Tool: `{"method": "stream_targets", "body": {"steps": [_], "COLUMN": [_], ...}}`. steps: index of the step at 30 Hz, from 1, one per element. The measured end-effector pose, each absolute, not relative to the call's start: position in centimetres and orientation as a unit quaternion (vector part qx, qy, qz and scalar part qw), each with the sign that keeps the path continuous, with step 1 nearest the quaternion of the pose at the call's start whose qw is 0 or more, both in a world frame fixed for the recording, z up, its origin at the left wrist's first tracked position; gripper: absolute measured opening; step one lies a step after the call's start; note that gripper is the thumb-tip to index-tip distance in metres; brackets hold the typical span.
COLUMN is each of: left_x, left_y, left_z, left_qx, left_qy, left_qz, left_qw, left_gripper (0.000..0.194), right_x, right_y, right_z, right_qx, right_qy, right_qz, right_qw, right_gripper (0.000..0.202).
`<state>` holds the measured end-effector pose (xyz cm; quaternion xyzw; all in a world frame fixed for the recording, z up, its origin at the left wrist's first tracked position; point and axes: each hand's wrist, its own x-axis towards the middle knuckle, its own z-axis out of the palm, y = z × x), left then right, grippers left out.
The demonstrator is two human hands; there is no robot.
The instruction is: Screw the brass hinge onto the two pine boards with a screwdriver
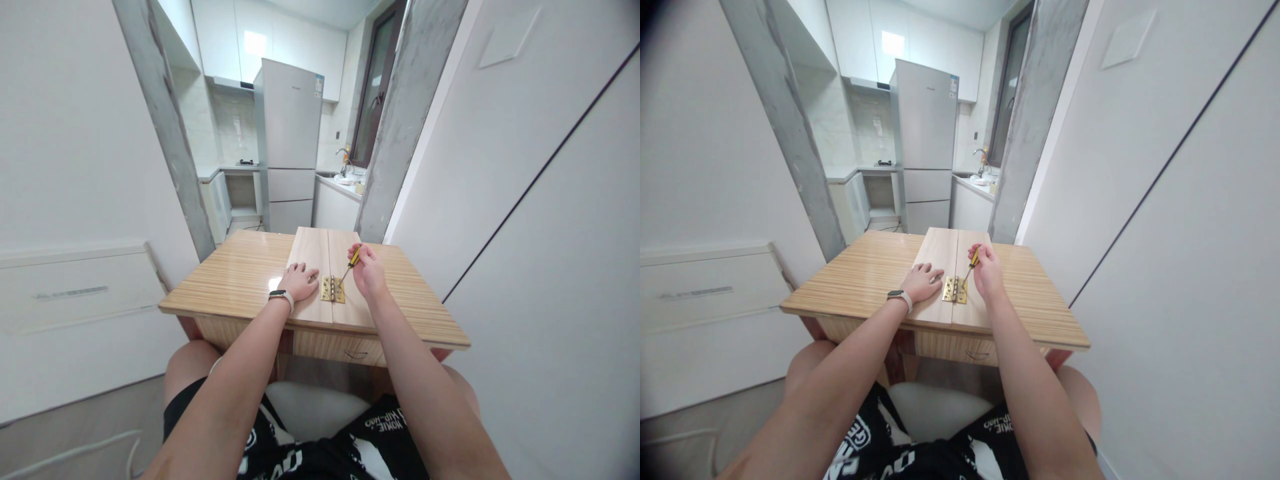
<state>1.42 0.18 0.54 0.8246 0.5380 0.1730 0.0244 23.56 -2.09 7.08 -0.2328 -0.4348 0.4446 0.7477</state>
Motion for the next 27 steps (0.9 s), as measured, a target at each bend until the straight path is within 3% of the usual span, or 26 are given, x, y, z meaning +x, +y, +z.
{"method": "stream_targets", "body": {"steps": [8, 16, 27], "left_x": [1.4, 1.5, 1.4], "left_y": [0.1, -0.2, -0.2], "left_z": [0.8, 1.1, 0.9], "left_qx": [0.824, 0.822, 0.822], "left_qy": [0.54, 0.543, 0.541], "left_qz": [0.171, 0.168, 0.175], "left_qw": [0.027, 0.041, 0.032], "left_gripper": [0.049, 0.051, 0.048], "right_x": [23.0, 23.3, 24.0], "right_y": [-1.7, -2.8, -2.2], "right_z": [6.8, 7.3, 6.8], "right_qx": [-0.248, -0.239, -0.251], "right_qy": [-0.407, -0.453, -0.443], "right_qz": [0.414, 0.448, 0.453], "right_qw": [0.776, 0.733, 0.732], "right_gripper": [0.038, 0.024, 0.033]}}
